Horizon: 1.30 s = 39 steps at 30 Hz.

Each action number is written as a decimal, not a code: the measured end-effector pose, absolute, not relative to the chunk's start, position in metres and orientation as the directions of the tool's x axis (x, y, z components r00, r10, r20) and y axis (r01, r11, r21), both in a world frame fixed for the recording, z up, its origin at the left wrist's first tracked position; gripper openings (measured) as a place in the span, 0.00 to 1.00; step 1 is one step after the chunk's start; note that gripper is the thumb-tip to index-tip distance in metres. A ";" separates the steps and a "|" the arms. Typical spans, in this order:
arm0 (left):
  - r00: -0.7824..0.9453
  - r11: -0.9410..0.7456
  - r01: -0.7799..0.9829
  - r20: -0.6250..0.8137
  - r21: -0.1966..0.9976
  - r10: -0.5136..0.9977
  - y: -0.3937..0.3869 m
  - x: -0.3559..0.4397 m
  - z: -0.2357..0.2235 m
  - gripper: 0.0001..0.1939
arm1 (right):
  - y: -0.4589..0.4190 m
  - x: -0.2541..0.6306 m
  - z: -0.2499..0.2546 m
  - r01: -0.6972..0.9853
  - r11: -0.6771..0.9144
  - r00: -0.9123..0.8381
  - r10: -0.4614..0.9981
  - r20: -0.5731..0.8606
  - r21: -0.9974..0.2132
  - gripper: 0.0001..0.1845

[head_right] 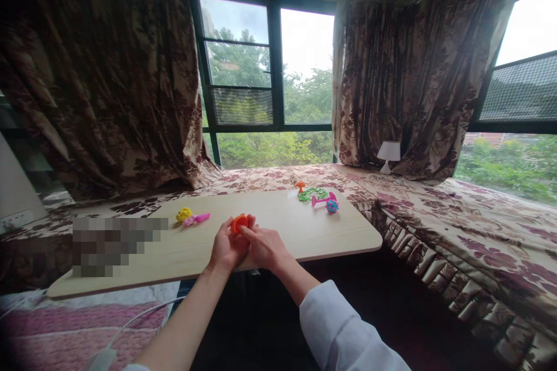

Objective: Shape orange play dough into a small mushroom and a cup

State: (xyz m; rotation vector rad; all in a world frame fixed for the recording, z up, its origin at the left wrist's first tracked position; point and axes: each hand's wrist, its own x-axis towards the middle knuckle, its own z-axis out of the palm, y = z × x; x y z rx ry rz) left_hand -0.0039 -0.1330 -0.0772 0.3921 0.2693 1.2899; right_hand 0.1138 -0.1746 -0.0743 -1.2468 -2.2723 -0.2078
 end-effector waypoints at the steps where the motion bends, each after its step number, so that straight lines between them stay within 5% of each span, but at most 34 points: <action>1: 0.258 0.227 -0.875 0.016 0.427 0.966 -0.132 -0.004 -0.078 0.05 | -0.175 0.113 -0.075 0.820 0.561 -0.431 0.736 0.521 -0.114 0.28; 9: 0.254 0.248 -0.874 -0.042 0.419 0.966 -0.129 -0.003 -0.079 0.03 | -0.170 0.113 -0.080 0.813 0.573 -0.448 0.729 0.518 -0.103 0.19; 15: 0.297 0.264 -0.875 0.020 0.406 0.955 -0.131 -0.006 -0.079 0.11 | -0.170 0.115 -0.079 0.790 0.598 -0.449 0.715 0.535 -0.135 0.22; 39: 0.312 0.327 -0.879 -0.099 0.348 0.945 -0.128 -0.003 -0.074 0.11 | -0.164 0.117 -0.073 0.805 0.547 -0.429 0.804 0.412 -0.229 0.27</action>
